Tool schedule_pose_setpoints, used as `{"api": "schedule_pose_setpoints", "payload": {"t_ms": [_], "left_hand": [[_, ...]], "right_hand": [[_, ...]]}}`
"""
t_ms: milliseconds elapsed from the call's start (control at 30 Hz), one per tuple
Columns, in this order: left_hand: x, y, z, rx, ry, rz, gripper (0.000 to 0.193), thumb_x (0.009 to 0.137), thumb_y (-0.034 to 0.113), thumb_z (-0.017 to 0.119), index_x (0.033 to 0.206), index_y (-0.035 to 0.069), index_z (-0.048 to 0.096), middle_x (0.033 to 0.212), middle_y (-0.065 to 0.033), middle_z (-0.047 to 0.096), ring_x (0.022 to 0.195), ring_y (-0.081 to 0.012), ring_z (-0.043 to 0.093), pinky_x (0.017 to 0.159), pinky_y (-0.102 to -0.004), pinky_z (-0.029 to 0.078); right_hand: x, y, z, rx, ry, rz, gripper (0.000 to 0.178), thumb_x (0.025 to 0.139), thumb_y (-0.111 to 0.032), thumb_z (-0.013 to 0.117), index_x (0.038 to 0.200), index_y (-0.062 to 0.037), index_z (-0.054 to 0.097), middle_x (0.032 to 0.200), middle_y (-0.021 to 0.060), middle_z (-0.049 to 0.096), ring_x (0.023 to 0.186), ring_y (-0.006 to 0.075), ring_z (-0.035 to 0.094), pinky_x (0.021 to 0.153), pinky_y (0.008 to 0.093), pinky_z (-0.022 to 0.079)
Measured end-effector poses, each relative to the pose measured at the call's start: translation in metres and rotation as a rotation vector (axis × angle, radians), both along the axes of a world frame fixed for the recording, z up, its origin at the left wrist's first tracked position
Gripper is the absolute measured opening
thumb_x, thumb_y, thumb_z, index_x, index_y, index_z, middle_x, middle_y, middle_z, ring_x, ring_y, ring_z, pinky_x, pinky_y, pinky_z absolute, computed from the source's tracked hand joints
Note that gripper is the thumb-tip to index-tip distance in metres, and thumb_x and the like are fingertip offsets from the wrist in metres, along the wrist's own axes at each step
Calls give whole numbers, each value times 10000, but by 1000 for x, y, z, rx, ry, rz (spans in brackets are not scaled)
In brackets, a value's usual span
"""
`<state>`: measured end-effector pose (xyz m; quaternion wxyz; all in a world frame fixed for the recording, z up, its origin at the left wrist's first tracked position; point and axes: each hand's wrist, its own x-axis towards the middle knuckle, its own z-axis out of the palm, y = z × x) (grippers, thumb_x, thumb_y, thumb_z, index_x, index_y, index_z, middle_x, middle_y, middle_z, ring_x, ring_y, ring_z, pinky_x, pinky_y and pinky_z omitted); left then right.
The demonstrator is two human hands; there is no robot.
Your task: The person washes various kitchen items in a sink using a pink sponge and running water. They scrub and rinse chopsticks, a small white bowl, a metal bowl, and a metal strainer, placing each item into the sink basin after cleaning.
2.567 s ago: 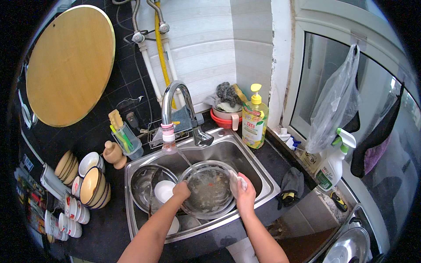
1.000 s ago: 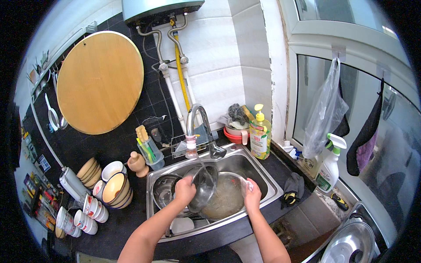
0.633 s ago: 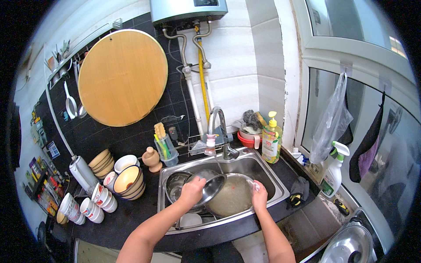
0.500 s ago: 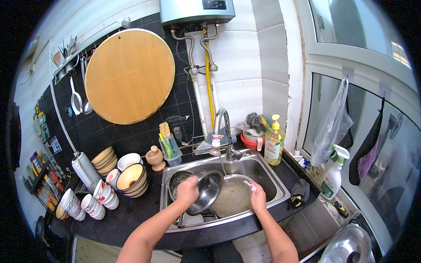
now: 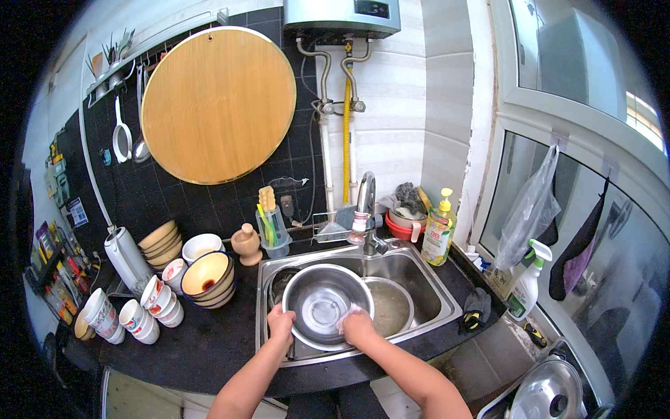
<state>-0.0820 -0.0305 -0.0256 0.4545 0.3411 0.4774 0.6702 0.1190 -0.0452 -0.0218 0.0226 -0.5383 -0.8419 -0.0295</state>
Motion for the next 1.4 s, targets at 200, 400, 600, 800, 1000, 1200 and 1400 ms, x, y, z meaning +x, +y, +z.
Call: {"api": "schedule_pose_setpoints", "payload": {"t_ms": [200,400,600,800,1000,1200,1400], "left_hand": [[-8,3,3,-39,-242,-122,303,552,-130,466,825,-25,547,737,-64,562,616,-157,513,537,-250,404],[-34,18,1,31,-329,-116,321,551,-132,445,840,-33,543,771,-75,573,666,-162,536,569,-249,416],[-35,24,-13,-4,-340,-103,295,565,-128,451,827,-26,541,762,-59,575,650,-150,530,561,-241,409],[-34,28,-12,27,-355,-81,270,571,-127,435,795,-11,531,743,-58,569,638,-142,530,558,-243,416],[-41,31,-24,53,-271,30,196,563,-127,456,701,-6,527,691,-28,563,619,-114,508,535,-235,383],[-27,27,-18,-14,-282,-71,239,573,-124,468,770,-11,543,719,-47,580,609,-126,525,545,-238,402],[-23,26,-20,-65,-251,-168,268,573,-112,478,811,-11,547,735,-38,574,600,-120,518,532,-237,402]], "right_hand": [[-41,38,22,-4,174,80,656,755,-224,505,1341,-51,267,1398,189,223,1306,313,199,1057,418,177],[-55,29,19,-583,200,469,530,883,-349,309,1328,-61,314,1405,123,246,1297,278,230,1060,344,204],[-43,58,18,-49,-197,55,472,831,-200,396,1285,-73,380,1367,106,328,1261,318,294,996,407,303],[-86,82,-37,-19,402,420,567,771,-107,523,1307,-213,374,1285,138,428,1191,355,384,957,429,340],[-53,51,14,-295,20,169,324,716,-280,617,1032,-209,629,1154,102,512,1016,259,510,879,344,410],[-36,82,61,589,-206,85,252,753,-165,478,976,-71,546,995,65,491,886,200,464,741,318,366],[-101,98,58,499,-278,355,260,766,-165,462,997,-59,516,1087,86,487,959,209,476,784,323,384]]}}
